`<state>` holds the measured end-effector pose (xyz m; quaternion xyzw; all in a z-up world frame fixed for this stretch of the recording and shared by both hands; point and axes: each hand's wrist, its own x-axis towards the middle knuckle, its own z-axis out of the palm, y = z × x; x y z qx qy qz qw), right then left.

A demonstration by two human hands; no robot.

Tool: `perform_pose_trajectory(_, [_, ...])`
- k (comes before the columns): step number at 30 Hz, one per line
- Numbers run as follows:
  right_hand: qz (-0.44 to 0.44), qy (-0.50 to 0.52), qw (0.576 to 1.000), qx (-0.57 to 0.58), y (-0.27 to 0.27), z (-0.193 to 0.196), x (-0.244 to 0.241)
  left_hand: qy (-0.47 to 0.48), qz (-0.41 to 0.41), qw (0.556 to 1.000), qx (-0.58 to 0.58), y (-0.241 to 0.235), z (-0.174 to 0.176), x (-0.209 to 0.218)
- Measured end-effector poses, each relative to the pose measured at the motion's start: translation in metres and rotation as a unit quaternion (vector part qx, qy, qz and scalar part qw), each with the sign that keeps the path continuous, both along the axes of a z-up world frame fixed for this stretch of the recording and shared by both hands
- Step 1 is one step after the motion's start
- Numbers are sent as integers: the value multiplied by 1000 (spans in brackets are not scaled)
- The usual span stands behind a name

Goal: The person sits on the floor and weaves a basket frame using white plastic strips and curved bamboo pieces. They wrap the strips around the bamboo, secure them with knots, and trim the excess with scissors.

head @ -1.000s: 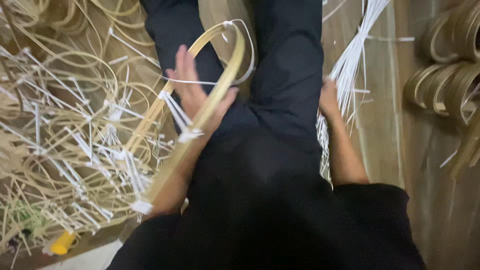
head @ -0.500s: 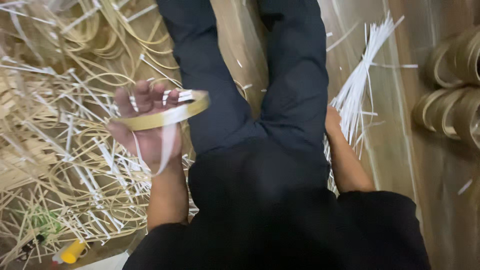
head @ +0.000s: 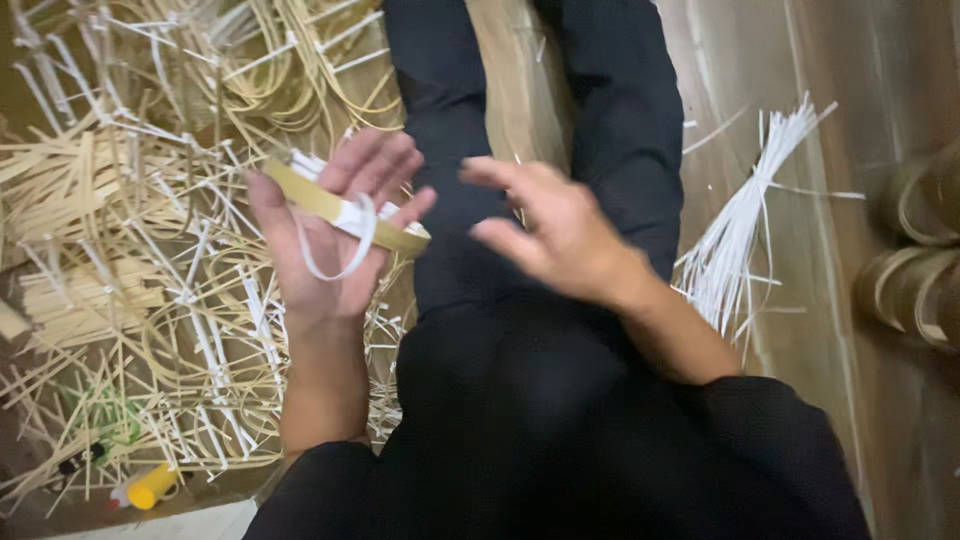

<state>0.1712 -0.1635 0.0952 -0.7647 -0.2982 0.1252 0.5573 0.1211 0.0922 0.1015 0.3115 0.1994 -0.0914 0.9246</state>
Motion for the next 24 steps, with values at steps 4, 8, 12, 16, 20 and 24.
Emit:
perform_pose_trajectory(4, [27, -147, 987, 62, 39, 16, 7, -8, -69, 995, 67, 1, -5, -9])
perform_pose_trajectory(8, [81, -184, 975, 95, 50, 20, 6, 6, -90, 989, 120, 3, -14, -20])
perform_pose_trajectory(12, [81, -145, 985, 53, 48, 11, 4, 40, -121, 986, 107, 0, -7, -19])
perform_pose_trajectory(16, [69, -88, 985, 134, 32, 0, 9, -94, -230, 948, 200, 0, -5, -31])
perform_pose_trajectory(20, [52, -153, 984, 76, 21, 4, 4, -53, -200, 945, 252, -24, -16, -59])
perform_pose_trajectory(24, [49, -243, 969, -11, 13, 13, 6, -64, -204, 935, 284, -46, -23, -71])
